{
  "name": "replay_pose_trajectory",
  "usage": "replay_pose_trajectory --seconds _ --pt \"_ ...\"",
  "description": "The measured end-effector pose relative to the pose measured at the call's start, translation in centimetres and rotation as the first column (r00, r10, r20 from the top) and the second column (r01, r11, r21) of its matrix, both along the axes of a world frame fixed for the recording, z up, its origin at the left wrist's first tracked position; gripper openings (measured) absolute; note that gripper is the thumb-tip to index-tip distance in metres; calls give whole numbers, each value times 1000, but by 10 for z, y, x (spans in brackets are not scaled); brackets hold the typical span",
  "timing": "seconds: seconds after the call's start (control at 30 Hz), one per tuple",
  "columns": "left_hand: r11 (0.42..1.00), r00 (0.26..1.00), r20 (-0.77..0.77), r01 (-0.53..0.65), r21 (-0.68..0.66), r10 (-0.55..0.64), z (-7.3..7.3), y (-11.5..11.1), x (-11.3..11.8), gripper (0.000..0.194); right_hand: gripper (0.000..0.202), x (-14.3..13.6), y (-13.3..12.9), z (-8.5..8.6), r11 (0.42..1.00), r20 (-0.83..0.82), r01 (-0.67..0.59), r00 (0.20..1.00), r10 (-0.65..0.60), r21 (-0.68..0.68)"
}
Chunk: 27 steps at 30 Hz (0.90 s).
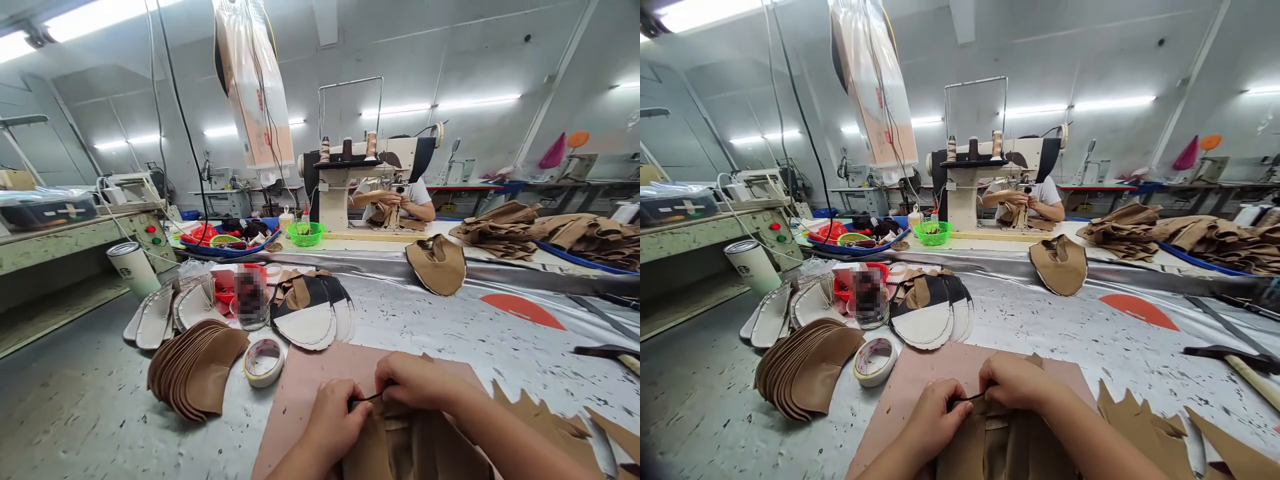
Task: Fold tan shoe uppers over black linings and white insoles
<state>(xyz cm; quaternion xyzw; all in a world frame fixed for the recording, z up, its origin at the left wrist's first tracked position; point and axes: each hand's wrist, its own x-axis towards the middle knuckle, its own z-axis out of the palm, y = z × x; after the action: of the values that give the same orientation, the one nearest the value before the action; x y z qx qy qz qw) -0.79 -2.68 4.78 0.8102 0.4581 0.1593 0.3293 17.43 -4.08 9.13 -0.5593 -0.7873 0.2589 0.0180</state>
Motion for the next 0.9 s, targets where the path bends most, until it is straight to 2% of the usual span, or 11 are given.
replay_pose_trajectory --seconds 0.2,0.37,0.47,0.6,0.73,0.83,0.9 --pt "999 998 -42 49 13 -49 0 3 2 12 45 15 9 -1 998 -105 6 994 -12 -60" --pt "994 994 -37 105 16 -104 3 8 3 15 51 24 11 8 992 -41 58 997 -63 -116" --pt "992 992 -24 124 23 -123 3 9 2 16 43 13 9 7 995 -40 48 998 -52 -82" --pt "992 992 17 123 29 -124 1 8 0 18 22 -9 10 -6 999 -53 -48 998 46 -24" --pt "990 989 58 138 23 -139 -2 9 -1 21 16 -18 9 -7 992 21 -100 995 99 72" --pt "994 993 49 104 37 -105 -5 10 0 21 18 -11 0 2 990 159 -40 987 18 137" --pt "994 995 36 94 54 -96 -7 12 0 23 24 -2 -10 7 972 287 80 947 -143 219"
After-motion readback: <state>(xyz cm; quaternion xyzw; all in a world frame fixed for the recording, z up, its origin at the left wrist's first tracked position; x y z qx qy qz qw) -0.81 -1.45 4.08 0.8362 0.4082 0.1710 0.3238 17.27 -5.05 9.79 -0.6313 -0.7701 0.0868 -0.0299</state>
